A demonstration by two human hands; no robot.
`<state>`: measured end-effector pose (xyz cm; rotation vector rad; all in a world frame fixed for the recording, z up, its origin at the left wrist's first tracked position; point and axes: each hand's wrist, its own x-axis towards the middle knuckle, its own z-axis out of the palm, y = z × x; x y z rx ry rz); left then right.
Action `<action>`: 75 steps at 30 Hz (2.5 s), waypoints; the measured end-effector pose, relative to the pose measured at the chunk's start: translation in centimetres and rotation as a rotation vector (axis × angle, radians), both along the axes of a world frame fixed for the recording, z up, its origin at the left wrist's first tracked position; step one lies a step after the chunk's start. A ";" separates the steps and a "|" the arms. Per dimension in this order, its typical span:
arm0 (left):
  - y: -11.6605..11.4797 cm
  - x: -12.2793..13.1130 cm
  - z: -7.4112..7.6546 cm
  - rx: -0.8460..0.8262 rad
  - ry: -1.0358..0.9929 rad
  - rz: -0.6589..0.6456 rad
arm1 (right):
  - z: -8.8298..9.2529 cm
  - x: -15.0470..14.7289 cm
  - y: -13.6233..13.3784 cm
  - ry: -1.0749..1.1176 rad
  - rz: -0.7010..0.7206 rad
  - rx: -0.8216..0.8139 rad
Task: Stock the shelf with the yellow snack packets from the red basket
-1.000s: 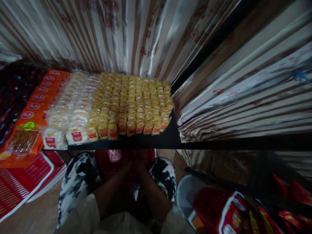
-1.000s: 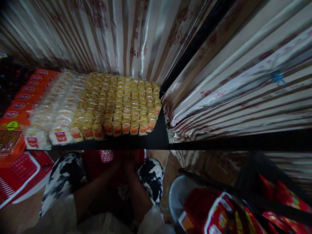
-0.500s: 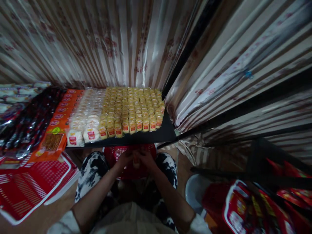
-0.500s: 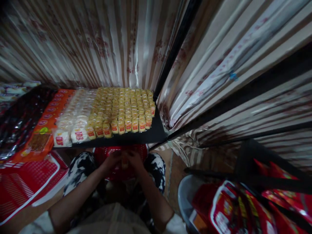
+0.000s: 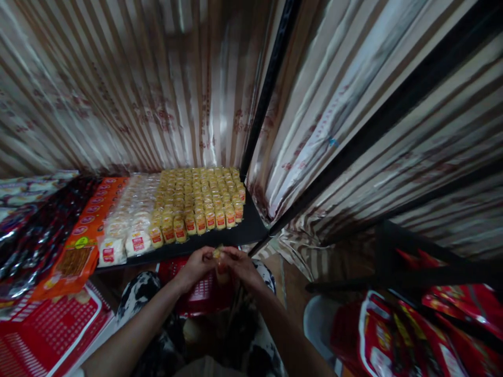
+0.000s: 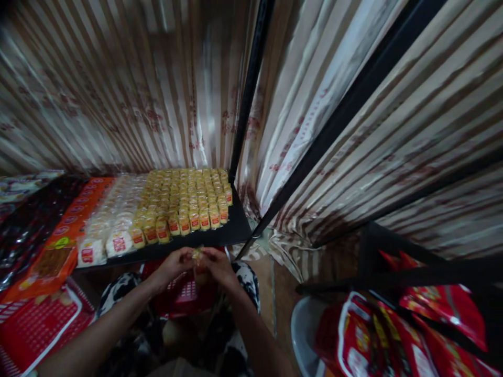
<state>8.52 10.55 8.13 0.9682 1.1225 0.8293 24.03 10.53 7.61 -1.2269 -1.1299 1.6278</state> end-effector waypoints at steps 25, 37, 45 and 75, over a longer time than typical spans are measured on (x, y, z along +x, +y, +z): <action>21.4 12.7 6.0 0.605 0.695 -0.182 | 0.2 7.5 15.2 -0.653 -0.646 0.620; 20.4 12.9 5.1 0.807 1.179 -0.233 | -6.2 7.1 17.0 -0.650 -0.612 0.576; 20.8 12.1 4.3 0.710 1.266 -0.200 | -6.7 6.7 18.3 -0.631 -0.543 0.567; 15.3 10.4 5.1 0.918 0.792 0.019 | -5.8 7.0 18.9 -0.414 -0.480 0.487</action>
